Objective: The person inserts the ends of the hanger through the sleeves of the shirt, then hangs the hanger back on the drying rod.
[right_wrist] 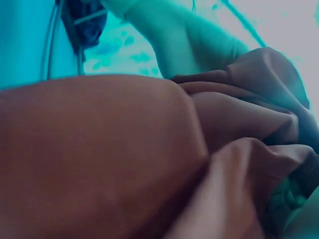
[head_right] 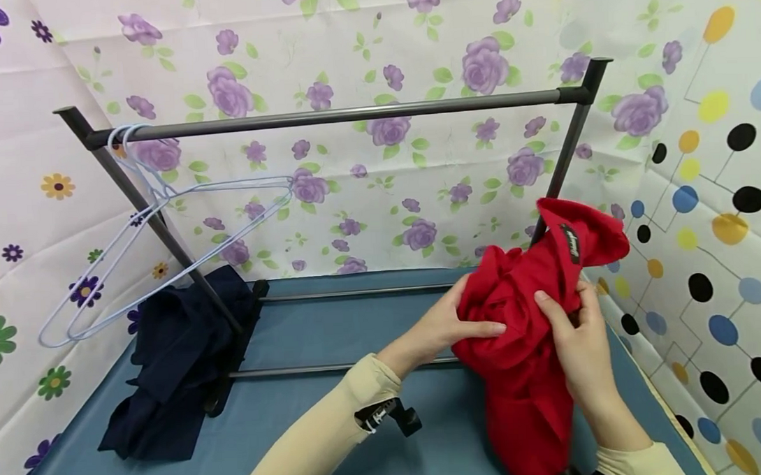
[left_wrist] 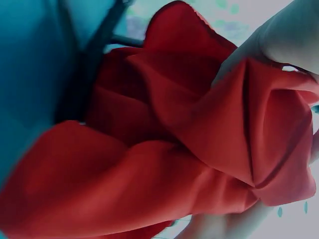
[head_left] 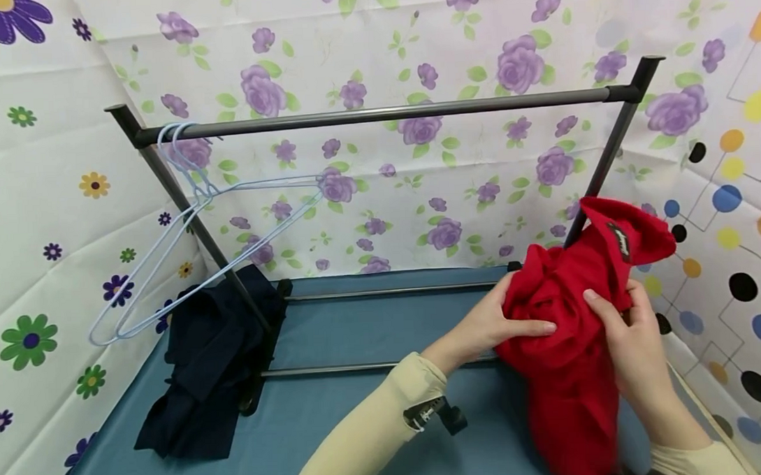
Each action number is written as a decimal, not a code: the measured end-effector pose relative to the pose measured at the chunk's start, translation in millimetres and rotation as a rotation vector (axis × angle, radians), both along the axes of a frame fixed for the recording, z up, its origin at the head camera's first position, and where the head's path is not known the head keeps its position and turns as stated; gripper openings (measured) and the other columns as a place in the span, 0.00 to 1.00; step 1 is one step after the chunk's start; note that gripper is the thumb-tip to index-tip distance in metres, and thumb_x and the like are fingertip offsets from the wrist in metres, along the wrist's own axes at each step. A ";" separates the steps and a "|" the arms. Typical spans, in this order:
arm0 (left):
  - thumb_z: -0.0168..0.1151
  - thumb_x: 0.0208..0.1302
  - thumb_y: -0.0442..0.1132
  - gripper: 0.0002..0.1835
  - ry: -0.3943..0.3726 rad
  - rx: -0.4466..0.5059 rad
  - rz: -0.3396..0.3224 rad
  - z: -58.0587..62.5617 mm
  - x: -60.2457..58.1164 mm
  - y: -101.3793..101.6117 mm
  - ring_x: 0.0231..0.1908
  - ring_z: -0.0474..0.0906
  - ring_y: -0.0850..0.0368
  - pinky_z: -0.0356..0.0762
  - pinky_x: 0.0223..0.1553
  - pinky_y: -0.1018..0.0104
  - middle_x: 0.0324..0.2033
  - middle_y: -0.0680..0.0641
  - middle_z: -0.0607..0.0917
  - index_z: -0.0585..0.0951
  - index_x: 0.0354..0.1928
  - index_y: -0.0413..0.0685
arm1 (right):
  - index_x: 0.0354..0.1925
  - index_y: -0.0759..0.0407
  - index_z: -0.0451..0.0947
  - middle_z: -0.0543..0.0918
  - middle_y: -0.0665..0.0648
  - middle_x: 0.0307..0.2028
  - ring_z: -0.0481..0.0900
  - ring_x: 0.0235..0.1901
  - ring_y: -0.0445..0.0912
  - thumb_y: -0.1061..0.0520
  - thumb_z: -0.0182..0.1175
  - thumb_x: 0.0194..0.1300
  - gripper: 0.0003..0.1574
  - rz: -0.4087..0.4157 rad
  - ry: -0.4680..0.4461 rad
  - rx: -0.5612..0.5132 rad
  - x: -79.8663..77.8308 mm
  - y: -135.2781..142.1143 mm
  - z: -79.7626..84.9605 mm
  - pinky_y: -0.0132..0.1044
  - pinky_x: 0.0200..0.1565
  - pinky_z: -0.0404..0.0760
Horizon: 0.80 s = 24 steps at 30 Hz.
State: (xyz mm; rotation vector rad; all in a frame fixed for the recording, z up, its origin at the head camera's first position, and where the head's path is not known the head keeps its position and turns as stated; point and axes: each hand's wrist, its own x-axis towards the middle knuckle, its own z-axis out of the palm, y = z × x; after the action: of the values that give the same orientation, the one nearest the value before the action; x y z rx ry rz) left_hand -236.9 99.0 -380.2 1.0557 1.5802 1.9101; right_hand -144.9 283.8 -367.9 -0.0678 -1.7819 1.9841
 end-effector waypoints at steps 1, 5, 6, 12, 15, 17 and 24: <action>0.67 0.62 0.31 0.37 0.005 0.008 0.000 4.9 -0.5 -4.5 0.56 0.76 0.65 0.74 0.58 0.67 0.57 0.60 0.78 0.67 0.69 0.65 | 0.58 0.50 0.67 0.74 0.52 0.51 0.78 0.45 0.40 0.59 0.60 0.73 0.20 0.030 0.016 0.041 2.9 -4.9 4.4 0.25 0.40 0.80; 0.68 0.62 0.34 0.36 0.051 0.001 0.022 24.5 -1.7 -23.6 0.55 0.77 0.64 0.75 0.57 0.65 0.56 0.59 0.78 0.67 0.70 0.66 | 0.63 0.50 0.61 0.70 0.54 0.56 0.77 0.50 0.43 0.60 0.57 0.75 0.25 0.132 0.073 0.153 12.2 -23.6 21.7 0.26 0.45 0.80; 0.69 0.62 0.35 0.36 0.067 -0.004 0.029 29.5 -1.5 -28.4 0.55 0.77 0.63 0.75 0.57 0.65 0.56 0.59 0.78 0.67 0.70 0.66 | 0.64 0.50 0.61 0.70 0.55 0.57 0.76 0.51 0.43 0.61 0.57 0.75 0.25 0.146 0.083 0.166 13.6 -28.1 25.8 0.26 0.45 0.80; 0.70 0.61 0.38 0.37 0.220 -0.048 0.081 62.1 4.1 -59.6 0.55 0.77 0.60 0.76 0.57 0.62 0.58 0.54 0.77 0.66 0.70 0.64 | 0.66 0.53 0.59 0.68 0.58 0.60 0.74 0.56 0.46 0.64 0.56 0.74 0.28 0.187 0.181 0.252 12.1 -54.5 46.5 0.26 0.49 0.78; 0.71 0.61 0.37 0.38 0.287 -0.062 0.112 75.3 9.0 -74.2 0.56 0.77 0.59 0.77 0.57 0.61 0.59 0.52 0.77 0.65 0.70 0.62 | 0.66 0.57 0.60 0.68 0.60 0.60 0.74 0.56 0.47 0.68 0.55 0.72 0.29 0.229 0.287 0.294 8.2 -67.0 54.6 0.27 0.50 0.78; 0.70 0.61 0.34 0.39 0.308 -0.050 0.126 81.5 11.9 -82.9 0.56 0.77 0.57 0.77 0.56 0.60 0.59 0.50 0.77 0.64 0.71 0.60 | 0.65 0.59 0.60 0.69 0.60 0.60 0.75 0.56 0.48 0.70 0.56 0.71 0.29 0.245 0.349 0.330 6.1 -75.6 59.6 0.27 0.51 0.78; 0.68 0.60 0.24 0.36 0.424 0.004 0.206 90.4 17.9 -111.2 0.54 0.77 0.54 0.80 0.52 0.57 0.57 0.44 0.77 0.68 0.68 0.48 | 0.65 0.68 0.56 0.71 0.57 0.59 0.76 0.54 0.49 0.77 0.60 0.63 0.38 0.279 0.455 0.494 3.2 -105.1 64.7 0.29 0.51 0.79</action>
State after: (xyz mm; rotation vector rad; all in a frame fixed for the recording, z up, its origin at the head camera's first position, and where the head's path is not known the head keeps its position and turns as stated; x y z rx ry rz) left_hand -219.0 -12.2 -289.9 1.4190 1.9810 1.9051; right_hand -141.7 178.7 -303.3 0.7620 -1.9729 1.4989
